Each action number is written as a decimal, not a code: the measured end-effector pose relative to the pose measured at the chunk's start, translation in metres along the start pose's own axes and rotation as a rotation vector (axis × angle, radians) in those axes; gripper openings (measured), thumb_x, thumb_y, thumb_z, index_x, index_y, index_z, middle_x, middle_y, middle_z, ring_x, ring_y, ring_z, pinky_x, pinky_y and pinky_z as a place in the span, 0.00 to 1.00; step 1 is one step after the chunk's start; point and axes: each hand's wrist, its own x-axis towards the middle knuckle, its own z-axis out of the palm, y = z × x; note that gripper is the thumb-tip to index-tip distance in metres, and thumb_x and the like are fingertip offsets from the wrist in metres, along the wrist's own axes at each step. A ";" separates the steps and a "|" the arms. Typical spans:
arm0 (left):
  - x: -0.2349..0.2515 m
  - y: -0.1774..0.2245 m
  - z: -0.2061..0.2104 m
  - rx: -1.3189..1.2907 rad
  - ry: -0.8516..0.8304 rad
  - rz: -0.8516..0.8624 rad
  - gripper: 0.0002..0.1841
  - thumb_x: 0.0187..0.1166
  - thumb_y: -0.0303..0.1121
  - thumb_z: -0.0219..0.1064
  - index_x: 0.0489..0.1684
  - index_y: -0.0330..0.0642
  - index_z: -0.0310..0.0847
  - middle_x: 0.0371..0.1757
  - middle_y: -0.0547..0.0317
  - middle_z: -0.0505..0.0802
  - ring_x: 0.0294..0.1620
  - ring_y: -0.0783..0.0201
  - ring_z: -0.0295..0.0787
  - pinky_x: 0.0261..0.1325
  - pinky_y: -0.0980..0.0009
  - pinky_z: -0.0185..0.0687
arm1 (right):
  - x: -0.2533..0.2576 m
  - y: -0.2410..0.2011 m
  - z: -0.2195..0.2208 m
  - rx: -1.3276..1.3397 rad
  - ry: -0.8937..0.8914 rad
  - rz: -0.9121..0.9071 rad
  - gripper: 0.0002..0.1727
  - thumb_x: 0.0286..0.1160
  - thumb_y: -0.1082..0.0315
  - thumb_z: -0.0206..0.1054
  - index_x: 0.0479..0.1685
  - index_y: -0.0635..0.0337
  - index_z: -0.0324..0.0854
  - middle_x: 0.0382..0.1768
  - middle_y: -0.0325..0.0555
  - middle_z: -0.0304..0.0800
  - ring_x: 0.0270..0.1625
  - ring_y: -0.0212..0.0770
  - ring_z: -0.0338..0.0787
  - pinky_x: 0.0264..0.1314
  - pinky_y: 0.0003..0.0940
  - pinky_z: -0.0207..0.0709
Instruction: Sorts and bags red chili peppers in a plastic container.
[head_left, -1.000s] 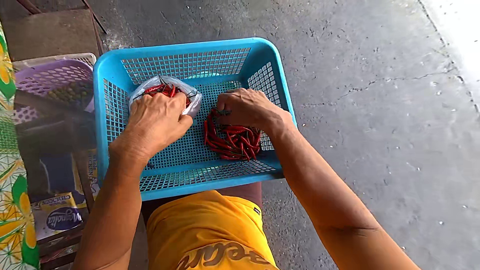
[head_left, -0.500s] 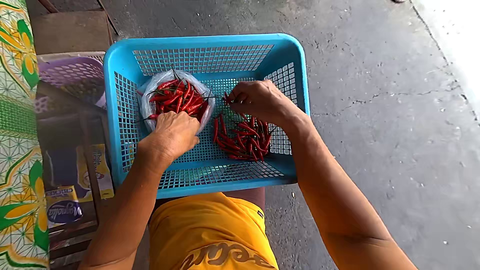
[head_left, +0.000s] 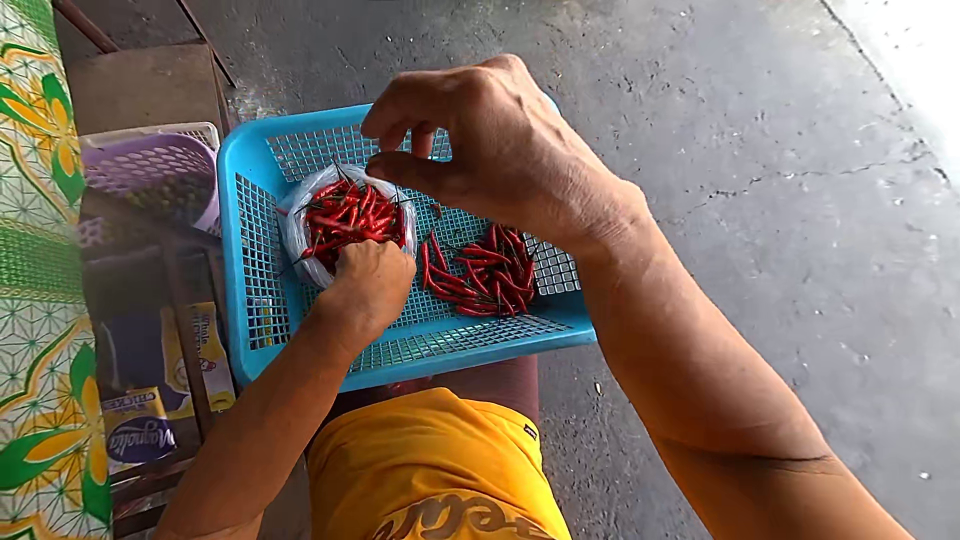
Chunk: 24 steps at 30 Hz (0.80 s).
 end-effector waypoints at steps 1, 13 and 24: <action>-0.001 0.000 0.001 0.004 0.002 0.000 0.13 0.87 0.38 0.64 0.51 0.37 0.89 0.43 0.41 0.92 0.48 0.40 0.90 0.45 0.46 0.81 | -0.001 0.004 -0.001 -0.007 0.005 0.012 0.15 0.83 0.54 0.65 0.55 0.52 0.88 0.48 0.39 0.95 0.53 0.39 0.94 0.55 0.47 0.85; -0.006 0.003 0.002 -0.028 0.034 0.049 0.09 0.85 0.28 0.61 0.46 0.36 0.88 0.37 0.43 0.91 0.42 0.43 0.90 0.38 0.51 0.80 | -0.122 0.042 0.043 -0.267 -0.610 0.516 0.45 0.53 0.48 0.89 0.76 0.48 0.77 0.68 0.57 0.79 0.53 0.62 0.88 0.42 0.62 0.81; 0.007 0.005 -0.004 -0.018 -0.029 0.066 0.09 0.85 0.23 0.58 0.43 0.34 0.85 0.39 0.43 0.89 0.44 0.42 0.89 0.39 0.50 0.78 | -0.122 0.074 0.055 -0.028 -0.266 0.300 0.07 0.66 0.80 0.75 0.40 0.62 0.91 0.40 0.53 0.92 0.40 0.55 0.92 0.42 0.56 0.86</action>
